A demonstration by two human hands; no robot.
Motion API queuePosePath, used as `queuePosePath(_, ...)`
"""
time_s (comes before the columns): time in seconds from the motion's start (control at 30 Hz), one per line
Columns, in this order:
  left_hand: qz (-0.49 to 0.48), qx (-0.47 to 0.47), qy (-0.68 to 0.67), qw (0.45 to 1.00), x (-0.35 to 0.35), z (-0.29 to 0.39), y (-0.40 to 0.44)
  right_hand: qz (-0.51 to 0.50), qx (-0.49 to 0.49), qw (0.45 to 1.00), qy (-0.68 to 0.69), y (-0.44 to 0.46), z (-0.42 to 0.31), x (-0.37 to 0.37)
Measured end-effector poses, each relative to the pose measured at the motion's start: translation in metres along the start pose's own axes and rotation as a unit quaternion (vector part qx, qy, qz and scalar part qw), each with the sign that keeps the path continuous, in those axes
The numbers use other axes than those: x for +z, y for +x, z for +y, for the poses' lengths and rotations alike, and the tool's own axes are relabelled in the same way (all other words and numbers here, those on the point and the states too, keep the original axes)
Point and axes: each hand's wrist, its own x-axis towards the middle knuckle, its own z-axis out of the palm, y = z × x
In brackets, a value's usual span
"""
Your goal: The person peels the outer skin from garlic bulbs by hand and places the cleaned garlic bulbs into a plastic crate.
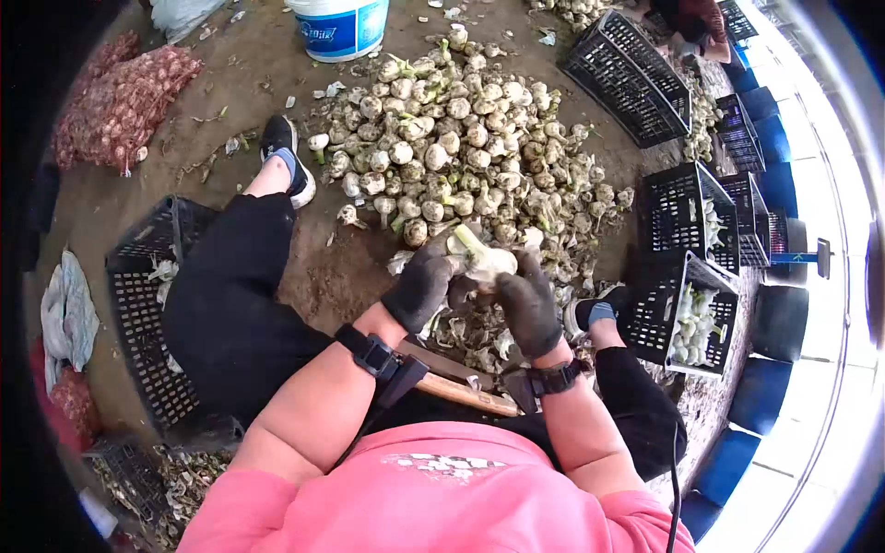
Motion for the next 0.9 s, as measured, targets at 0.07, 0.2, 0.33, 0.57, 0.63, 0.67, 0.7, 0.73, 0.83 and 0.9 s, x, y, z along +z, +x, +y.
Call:
queuePosePath(0.07,-0.096,0.016,-0.115,0.989,0.003,0.008,-0.002,0.031,0.008,0.990,0.134,0.001,0.013,0.006)
queuePosePath(0.2,-0.089,0.109,0.191,0.971,0.009,0.010,-0.009,0.081,-0.045,0.990,0.109,0.000,0.014,0.027)
queuePosePath(0.33,-0.056,-0.006,0.010,0.998,0.012,0.002,-0.016,0.026,-0.193,0.939,-0.282,-0.008,0.016,0.024)
queuePosePath(0.57,0.051,0.057,0.624,0.778,-0.064,-0.068,0.015,0.035,-0.127,0.985,-0.110,-0.021,0.003,0.018)
queuePosePath(0.63,0.044,-0.007,0.657,0.752,-0.063,-0.072,0.008,0.040,-0.076,0.995,0.041,-0.020,-0.004,0.021)
queuePosePath(0.67,0.039,-0.073,0.688,0.721,-0.056,-0.067,0.001,0.027,0.045,0.969,0.242,-0.017,-0.011,0.021)
queuePosePath(0.7,0.082,-0.019,0.698,0.711,-0.047,-0.061,-0.002,-0.035,0.023,0.974,0.221,-0.011,-0.009,0.015)
queuePosePath(0.73,0.126,0.035,0.705,0.697,-0.038,-0.054,-0.005,0.024,-0.022,0.970,0.241,-0.013,-0.008,0.023)
queuePosePath(0.83,-0.042,-0.078,0.181,0.979,-0.021,-0.017,-0.014,0.072,-0.030,0.966,0.246,-0.005,0.026,-0.001)
queuePosePath(0.9,-0.090,-0.127,-0.124,0.980,0.003,-0.011,-0.027,0.093,-0.059,0.991,-0.078,-0.014,0.025,0.012)
